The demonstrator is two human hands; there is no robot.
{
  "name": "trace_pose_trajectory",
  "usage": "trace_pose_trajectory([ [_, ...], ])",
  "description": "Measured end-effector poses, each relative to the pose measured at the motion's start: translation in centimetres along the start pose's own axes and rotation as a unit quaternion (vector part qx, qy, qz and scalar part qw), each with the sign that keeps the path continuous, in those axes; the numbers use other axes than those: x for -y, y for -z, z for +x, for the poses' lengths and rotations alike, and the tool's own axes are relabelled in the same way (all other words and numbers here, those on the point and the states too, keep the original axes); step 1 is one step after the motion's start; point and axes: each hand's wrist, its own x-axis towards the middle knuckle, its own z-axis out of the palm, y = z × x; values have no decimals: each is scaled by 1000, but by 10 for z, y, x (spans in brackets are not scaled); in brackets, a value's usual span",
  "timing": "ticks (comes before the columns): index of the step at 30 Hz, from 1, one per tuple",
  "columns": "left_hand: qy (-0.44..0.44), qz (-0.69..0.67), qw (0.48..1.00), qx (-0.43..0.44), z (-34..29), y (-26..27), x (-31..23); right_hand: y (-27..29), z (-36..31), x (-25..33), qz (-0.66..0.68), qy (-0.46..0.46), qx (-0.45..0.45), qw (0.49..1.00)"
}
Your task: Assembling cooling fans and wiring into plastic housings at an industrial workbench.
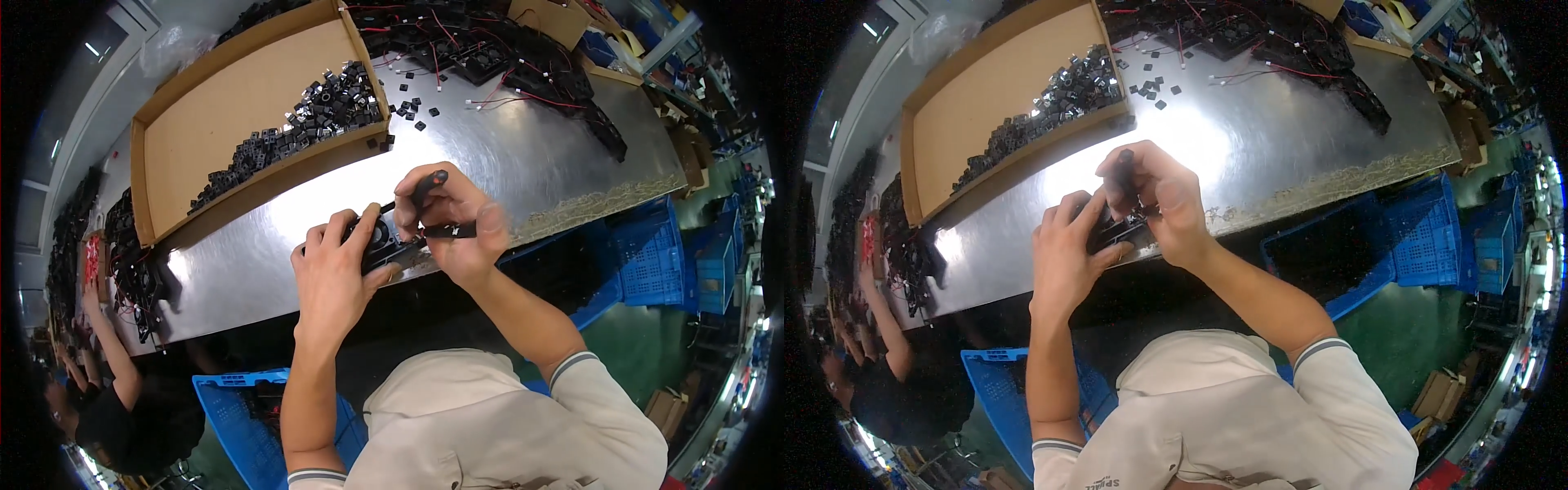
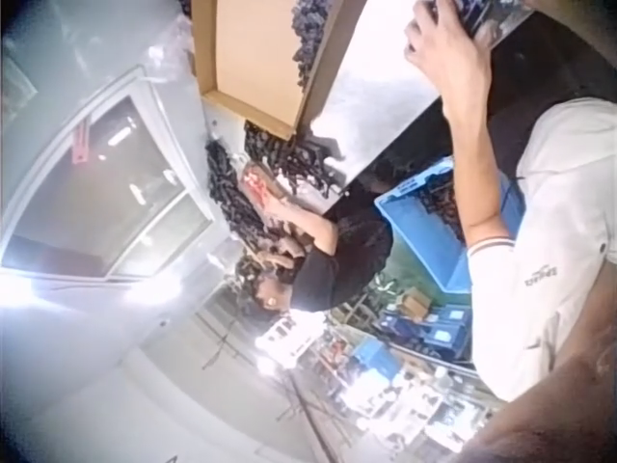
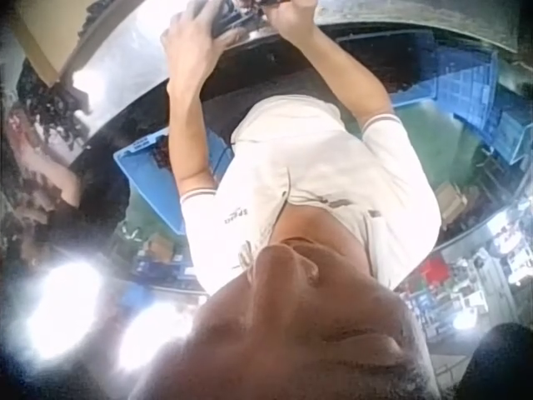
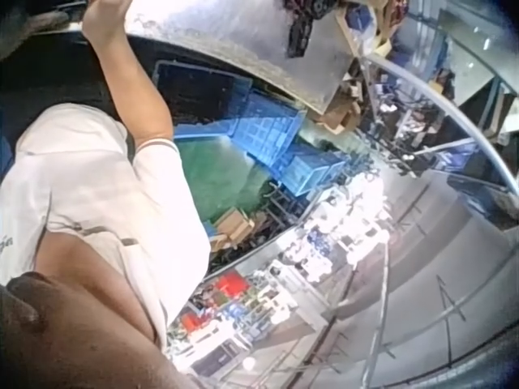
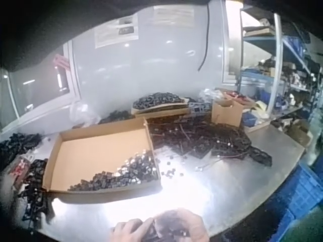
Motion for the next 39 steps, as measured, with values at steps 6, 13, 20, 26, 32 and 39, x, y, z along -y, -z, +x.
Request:
trace_pose_trajectory([
  [6,49,-44,998,-9,1,-7,-3,5,-2,10,51,18,-26,998],
  [13,71,-66,994,-45,-4,-7,-3,7,2,14,28,30,3,999],
  [20,32,-61,997,-29,-1,-9,4,4,2,15,-20,2,18,1000],
  [26,28,-49,998,0,1,-6,3,2,2,0,-7,0,15,1000],
  [32,37,-41,998,0,2,0,-4,3,5,-5,5,17,-5,1000],
  [39,47,-29,998,11,2,1,-4,2,5,-5,-3,29,-10,1000],
])
